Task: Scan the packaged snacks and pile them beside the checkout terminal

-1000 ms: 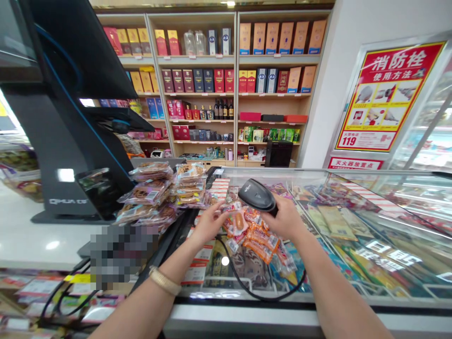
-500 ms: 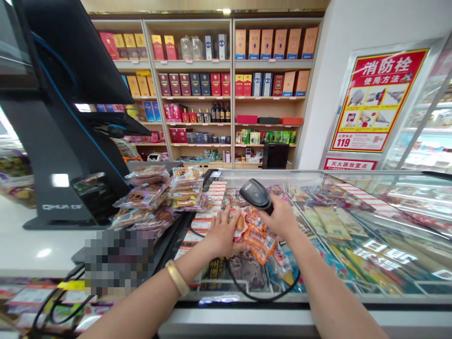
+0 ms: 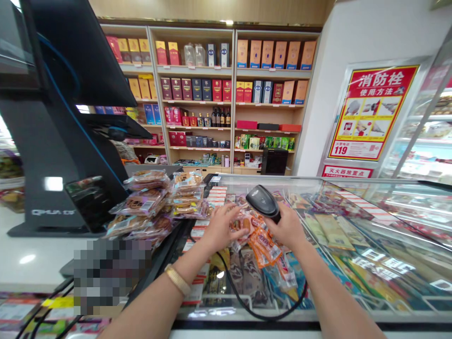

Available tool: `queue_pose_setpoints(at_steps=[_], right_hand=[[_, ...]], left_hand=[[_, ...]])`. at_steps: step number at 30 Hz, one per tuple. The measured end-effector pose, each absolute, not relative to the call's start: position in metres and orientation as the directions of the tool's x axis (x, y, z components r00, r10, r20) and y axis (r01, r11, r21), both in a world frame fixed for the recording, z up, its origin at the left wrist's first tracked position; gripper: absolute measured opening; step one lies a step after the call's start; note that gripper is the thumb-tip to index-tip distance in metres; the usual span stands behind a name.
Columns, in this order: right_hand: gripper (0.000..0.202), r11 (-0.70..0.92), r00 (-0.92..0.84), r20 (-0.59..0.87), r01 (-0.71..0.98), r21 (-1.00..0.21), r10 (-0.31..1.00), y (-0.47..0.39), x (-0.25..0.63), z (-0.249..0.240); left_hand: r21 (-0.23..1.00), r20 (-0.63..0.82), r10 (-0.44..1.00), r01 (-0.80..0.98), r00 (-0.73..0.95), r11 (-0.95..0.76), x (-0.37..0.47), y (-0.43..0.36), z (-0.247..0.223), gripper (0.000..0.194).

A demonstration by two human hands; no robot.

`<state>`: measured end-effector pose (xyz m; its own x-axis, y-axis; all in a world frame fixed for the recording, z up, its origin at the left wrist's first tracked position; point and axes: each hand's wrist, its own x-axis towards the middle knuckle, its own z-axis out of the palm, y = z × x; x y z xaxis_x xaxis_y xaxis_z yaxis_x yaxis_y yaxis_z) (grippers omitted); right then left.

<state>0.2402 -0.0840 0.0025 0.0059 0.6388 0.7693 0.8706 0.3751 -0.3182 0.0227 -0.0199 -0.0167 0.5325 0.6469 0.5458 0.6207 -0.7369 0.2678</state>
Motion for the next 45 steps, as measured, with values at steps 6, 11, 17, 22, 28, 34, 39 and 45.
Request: queue_pose_setpoints(at_steps=[6, 11, 17, 22, 28, 34, 39, 45], right_hand=[[0.016, 0.368, 0.016, 0.778, 0.874, -0.316, 0.628, -0.085, 0.239, 0.001], [0.013, 0.368, 0.008, 0.774, 0.876, -0.31, 0.633, -0.086, 0.238, 0.001], [0.014, 0.386, -0.025, 0.764, 0.873, -0.297, 0.645, -0.086, 0.237, -0.001], [0.015, 0.382, -0.008, 0.766, 0.87, -0.312, 0.643, -0.087, 0.236, 0.0], [0.012, 0.376, 0.004, 0.771, 0.871, -0.316, 0.637, -0.087, 0.233, 0.003], [0.016, 0.396, 0.002, 0.761, 0.853, -0.34, 0.649, -0.087, 0.231, 0.004], [0.017, 0.385, 0.016, 0.75, 0.851, -0.358, 0.661, -0.086, 0.232, 0.003], [0.015, 0.367, 0.02, 0.738, 0.858, -0.359, 0.674, -0.087, 0.233, 0.0]], left_hand=[[0.397, 0.89, 0.446, 0.638, -0.093, -0.66, -0.015, -0.006, 0.021, 0.014], [0.825, 0.523, 0.506, 0.259, -0.686, -0.502, -0.047, 0.015, 0.034, 0.016], [0.92, 0.128, 0.806, -0.234, -0.578, -0.314, -0.054, 0.016, 0.04, 0.025], [0.915, 0.138, 0.86, -0.268, -0.492, -0.301, -0.049, 0.011, 0.043, 0.044], [0.908, 0.14, 0.876, -0.293, -0.461, -0.3, -0.049, 0.012, 0.044, 0.033], [0.901, 0.097, 0.879, -0.334, -0.467, -0.278, -0.047, 0.009, 0.049, 0.024], [0.931, 0.057, 0.888, -0.297, -0.456, -0.212, -0.051, 0.015, 0.049, 0.033], [0.893, 0.058, 0.899, -0.379, -0.434, -0.241, -0.049, 0.013, 0.049, 0.019]])
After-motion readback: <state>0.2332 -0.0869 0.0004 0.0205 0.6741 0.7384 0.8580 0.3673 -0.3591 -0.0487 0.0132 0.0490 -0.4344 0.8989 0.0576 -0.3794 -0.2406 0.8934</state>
